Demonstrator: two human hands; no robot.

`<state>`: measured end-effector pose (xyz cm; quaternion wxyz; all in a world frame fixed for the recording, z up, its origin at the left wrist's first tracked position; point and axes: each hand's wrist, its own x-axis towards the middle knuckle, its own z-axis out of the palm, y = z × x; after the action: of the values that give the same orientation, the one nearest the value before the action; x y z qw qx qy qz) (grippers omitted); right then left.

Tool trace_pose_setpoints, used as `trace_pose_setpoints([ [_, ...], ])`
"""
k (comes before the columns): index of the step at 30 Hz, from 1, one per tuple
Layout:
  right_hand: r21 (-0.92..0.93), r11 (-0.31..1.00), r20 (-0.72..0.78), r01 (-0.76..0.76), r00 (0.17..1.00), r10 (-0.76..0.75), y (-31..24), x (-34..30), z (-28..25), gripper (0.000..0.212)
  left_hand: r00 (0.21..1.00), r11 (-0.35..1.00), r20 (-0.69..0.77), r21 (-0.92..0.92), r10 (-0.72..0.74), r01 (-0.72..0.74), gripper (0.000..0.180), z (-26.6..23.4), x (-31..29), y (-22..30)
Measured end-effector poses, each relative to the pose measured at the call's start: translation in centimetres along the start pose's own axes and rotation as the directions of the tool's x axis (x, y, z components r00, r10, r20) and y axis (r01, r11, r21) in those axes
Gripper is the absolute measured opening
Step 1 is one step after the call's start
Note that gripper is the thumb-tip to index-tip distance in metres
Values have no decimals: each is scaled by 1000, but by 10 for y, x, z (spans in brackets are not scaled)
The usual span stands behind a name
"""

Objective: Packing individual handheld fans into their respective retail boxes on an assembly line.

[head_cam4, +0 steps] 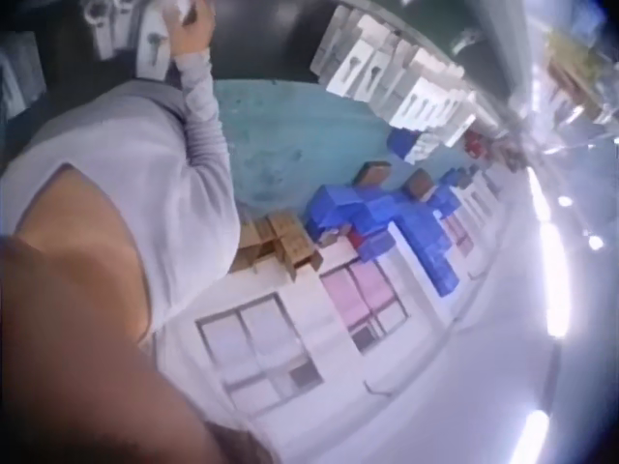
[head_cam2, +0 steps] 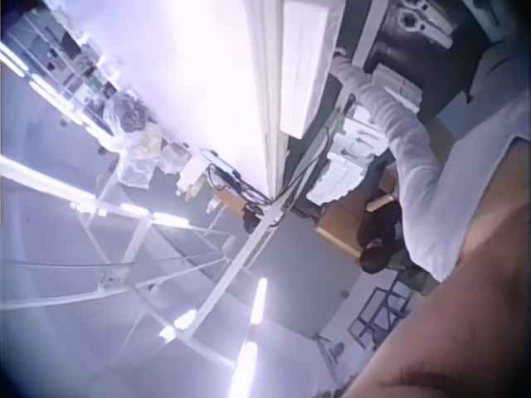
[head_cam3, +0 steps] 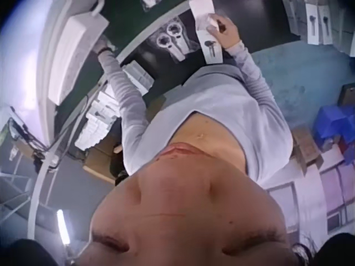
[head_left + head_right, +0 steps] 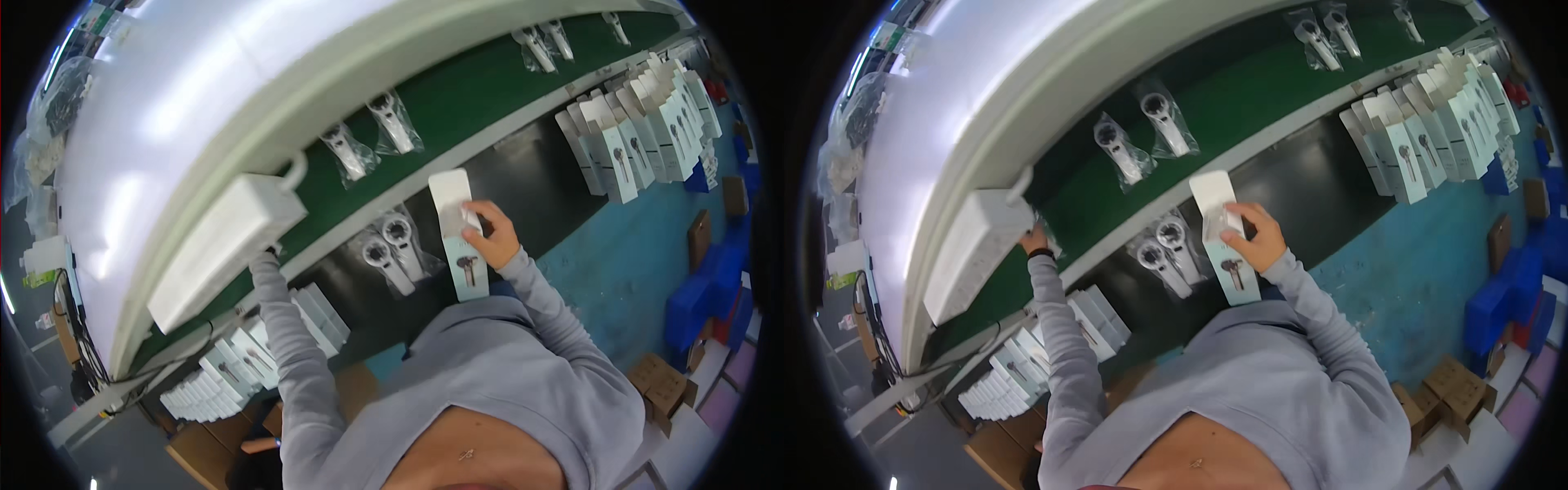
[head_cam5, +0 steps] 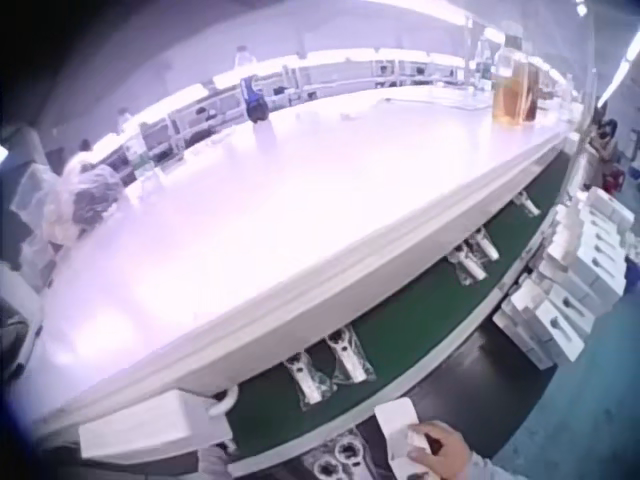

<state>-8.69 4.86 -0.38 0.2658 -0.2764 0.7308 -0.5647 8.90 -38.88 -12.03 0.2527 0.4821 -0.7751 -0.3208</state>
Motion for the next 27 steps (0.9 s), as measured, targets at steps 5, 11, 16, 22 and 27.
trace_pose_setpoints([
  [5,112,993,-198,37,980,-14,22,-13,-46,42,992,982,63,-149,-106,114,72,41,-150,116],
  [11,122,992,-305,31,952,8,39,-35,-108,38,948,954,319,-284,1,95,89,166,-304,167],
  [16,138,990,-306,33,952,11,47,-43,-136,39,986,995,132,9,-98,97,92,195,-315,143],
  [22,135,991,-298,0,954,41,70,-39,-154,40,887,994,454,-17,-86,105,96,131,-308,180],
  [27,122,992,-309,-15,950,52,76,-19,-158,39,975,978,70,-11,210,-209,83,107,-179,179],
])
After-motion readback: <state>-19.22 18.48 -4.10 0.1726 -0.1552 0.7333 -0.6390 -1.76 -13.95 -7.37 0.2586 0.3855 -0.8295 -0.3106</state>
